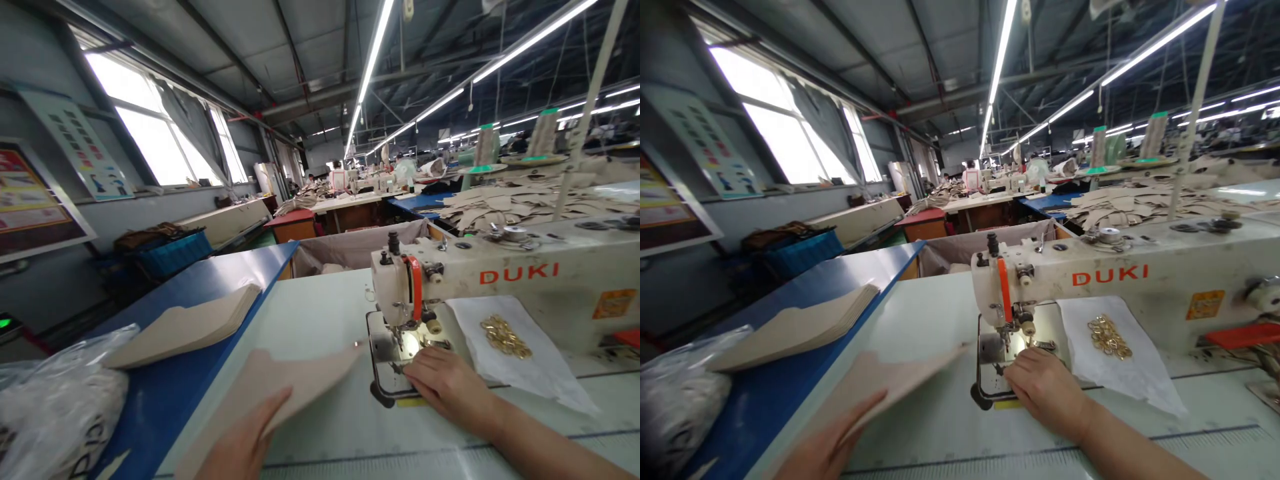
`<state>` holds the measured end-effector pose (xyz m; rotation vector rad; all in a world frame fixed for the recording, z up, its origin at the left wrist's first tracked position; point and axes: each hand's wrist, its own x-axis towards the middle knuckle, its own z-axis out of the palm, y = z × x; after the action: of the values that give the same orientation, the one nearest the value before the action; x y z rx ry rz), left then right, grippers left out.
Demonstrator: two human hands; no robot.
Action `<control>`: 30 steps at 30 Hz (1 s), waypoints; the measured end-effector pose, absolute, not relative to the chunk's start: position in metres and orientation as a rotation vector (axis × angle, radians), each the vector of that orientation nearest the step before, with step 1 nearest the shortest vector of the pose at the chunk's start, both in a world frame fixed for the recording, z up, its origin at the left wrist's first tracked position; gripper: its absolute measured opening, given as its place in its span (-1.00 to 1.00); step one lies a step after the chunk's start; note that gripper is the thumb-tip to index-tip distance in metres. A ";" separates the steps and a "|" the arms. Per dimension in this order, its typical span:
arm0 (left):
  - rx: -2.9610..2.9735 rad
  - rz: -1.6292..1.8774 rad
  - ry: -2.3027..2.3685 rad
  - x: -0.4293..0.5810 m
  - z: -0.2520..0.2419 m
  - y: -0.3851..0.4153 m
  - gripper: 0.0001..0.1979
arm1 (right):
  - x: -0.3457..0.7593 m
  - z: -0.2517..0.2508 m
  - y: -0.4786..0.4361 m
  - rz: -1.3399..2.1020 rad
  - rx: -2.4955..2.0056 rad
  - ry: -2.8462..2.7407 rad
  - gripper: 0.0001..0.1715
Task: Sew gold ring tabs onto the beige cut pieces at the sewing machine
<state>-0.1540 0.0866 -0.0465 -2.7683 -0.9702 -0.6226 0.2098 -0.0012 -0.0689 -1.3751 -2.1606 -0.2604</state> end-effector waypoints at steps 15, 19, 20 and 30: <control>-2.716 -0.752 -1.072 -0.028 -0.022 0.200 -0.66 | 0.217 -0.081 0.003 -0.308 -1.347 -2.112 -0.75; -2.650 -0.778 -1.095 -0.037 -0.013 0.206 -0.65 | 0.218 -0.081 0.003 -0.285 -1.343 -2.130 -0.76; -2.618 -0.793 -1.107 -0.040 -0.010 0.209 -0.65 | 0.218 -0.081 0.003 -0.286 -1.334 -2.135 -0.76; -2.087 -0.667 -1.517 -0.174 0.016 0.242 -0.51 | 0.217 -0.079 0.004 -0.280 -1.294 -2.114 -0.78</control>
<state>-0.1740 0.2425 0.0156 -2.0866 -1.5173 -0.6671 0.2169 0.0042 -0.0794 -1.2941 -2.1145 -0.2800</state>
